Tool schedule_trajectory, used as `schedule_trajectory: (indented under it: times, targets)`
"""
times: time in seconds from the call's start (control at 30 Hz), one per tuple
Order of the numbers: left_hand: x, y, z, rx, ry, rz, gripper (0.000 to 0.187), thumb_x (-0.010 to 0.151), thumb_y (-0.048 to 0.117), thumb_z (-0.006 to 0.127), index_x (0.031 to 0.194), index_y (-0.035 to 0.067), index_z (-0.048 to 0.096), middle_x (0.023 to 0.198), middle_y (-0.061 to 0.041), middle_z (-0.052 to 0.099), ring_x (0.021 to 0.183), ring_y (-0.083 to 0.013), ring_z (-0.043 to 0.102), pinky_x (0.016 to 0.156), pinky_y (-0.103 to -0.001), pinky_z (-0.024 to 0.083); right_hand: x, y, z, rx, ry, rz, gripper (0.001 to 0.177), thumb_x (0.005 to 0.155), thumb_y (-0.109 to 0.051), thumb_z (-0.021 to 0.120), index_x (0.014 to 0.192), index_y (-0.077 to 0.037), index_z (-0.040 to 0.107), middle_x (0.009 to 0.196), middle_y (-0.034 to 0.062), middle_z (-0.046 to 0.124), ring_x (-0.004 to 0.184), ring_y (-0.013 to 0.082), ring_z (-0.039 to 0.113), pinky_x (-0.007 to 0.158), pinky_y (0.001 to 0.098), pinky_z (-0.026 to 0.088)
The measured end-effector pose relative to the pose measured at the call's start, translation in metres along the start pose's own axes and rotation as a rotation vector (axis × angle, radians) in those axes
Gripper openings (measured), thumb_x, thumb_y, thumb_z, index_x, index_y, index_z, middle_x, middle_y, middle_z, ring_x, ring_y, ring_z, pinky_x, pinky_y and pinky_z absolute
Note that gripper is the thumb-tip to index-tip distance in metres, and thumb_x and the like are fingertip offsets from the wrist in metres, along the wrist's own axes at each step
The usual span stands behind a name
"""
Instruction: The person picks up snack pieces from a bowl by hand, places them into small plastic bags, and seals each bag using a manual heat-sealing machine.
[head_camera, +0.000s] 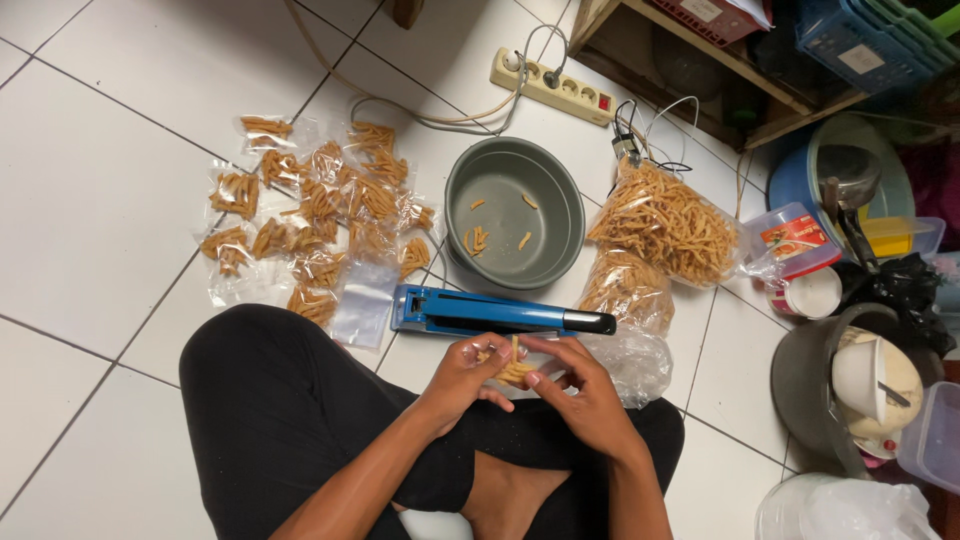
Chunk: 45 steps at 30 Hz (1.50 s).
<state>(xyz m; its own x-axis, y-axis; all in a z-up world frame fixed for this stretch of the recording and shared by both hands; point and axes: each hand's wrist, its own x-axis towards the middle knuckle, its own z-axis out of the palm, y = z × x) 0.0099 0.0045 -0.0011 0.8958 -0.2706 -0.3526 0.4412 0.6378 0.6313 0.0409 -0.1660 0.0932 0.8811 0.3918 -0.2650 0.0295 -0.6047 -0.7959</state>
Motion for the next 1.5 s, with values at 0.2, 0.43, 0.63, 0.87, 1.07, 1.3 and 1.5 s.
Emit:
schedule_trajectory:
  times: [0.2, 0.43, 0.63, 0.87, 1.07, 1.3, 1.5]
  targets:
    - [0.001, 0.002, 0.003, 0.035, 0.039, -0.056, 0.017, 0.092, 0.018, 0.072, 0.095, 0.001, 0.07, 0.089, -0.018, 0.071, 0.072, -0.0273, 0.076, 0.045, -0.029, 0.059, 0.001, 0.009, 0.001, 0.086, 0.043, -0.017, 0.039, 0.091, -0.019, 0.07, 0.13, -0.014, 0.07, 0.116, 0.0019, 0.067, 0.08, 0.0061, 0.055, 0.062, 0.0198, 0.04]
    - [0.001, 0.002, -0.001, -0.049, 0.014, 0.036, 0.024, 0.096, 0.023, 0.064, 0.11, 0.004, 0.067, 0.099, -0.012, 0.059, 0.085, -0.0252, 0.069, 0.052, -0.035, 0.063, 0.003, 0.009, -0.001, 0.023, -0.005, -0.017, 0.016, 0.09, -0.018, 0.072, 0.102, -0.013, 0.082, 0.1, 0.0011, 0.074, 0.09, 0.0096, 0.066, 0.067, 0.0209, 0.043]
    - [0.002, 0.005, -0.001, -0.106, 0.065, 0.042, 0.018, 0.092, 0.019, 0.068, 0.104, 0.004, 0.068, 0.115, -0.012, 0.059, 0.095, -0.0234, 0.058, 0.06, -0.038, 0.066, 0.005, 0.008, -0.001, 0.233, 0.148, 0.144, 0.03, 0.08, -0.003, 0.08, 0.11, -0.002, 0.078, 0.091, 0.0089, 0.074, 0.074, 0.0116, 0.067, 0.068, 0.0221, 0.054]
    - [0.004, -0.004, -0.003, -0.064, 0.037, 0.077, 0.024, 0.091, 0.019, 0.07, 0.107, 0.001, 0.067, 0.091, -0.015, 0.064, 0.086, -0.0262, 0.07, 0.067, -0.036, 0.067, 0.005, 0.014, 0.01, -0.072, 0.109, -0.16, 0.024, 0.087, -0.003, 0.071, 0.106, -0.013, 0.082, 0.092, 0.0036, 0.074, 0.084, 0.0147, 0.07, 0.073, 0.0251, 0.053]
    - [0.005, -0.002, -0.004, -0.209, 0.08, 0.052, 0.024, 0.094, 0.015, 0.068, 0.11, 0.0, 0.062, 0.098, -0.017, 0.064, 0.085, -0.0284, 0.072, 0.06, -0.034, 0.066, 0.03, -0.023, -0.022, -0.26, 0.296, -0.185, 0.012, 0.093, -0.028, 0.07, 0.094, -0.023, 0.081, 0.079, 0.0002, 0.067, 0.072, 0.0151, 0.063, 0.06, 0.0264, 0.05]
    - [0.01, -0.008, -0.005, -0.159, 0.137, -0.014, 0.022, 0.09, 0.019, 0.072, 0.1, 0.001, 0.063, 0.095, -0.016, 0.061, 0.08, -0.0371, 0.077, 0.053, -0.034, 0.062, 0.197, 0.009, -0.006, -0.514, -0.122, -0.168, 0.053, 0.076, 0.005, 0.067, 0.123, -0.022, 0.065, 0.125, 0.0101, 0.059, 0.112, 0.0333, 0.066, 0.089, 0.0438, 0.05]
    - [0.011, -0.011, -0.008, -0.167, 0.149, -0.019, 0.021, 0.092, 0.018, 0.071, 0.101, 0.002, 0.06, 0.082, -0.018, 0.063, 0.079, -0.0344, 0.077, 0.052, -0.034, 0.061, 0.26, 0.033, 0.039, -1.028, -0.445, -0.186, 0.054, 0.087, -0.01, 0.059, 0.138, -0.027, 0.052, 0.123, 0.0164, 0.045, 0.093, 0.043, 0.058, 0.061, 0.0553, 0.047]
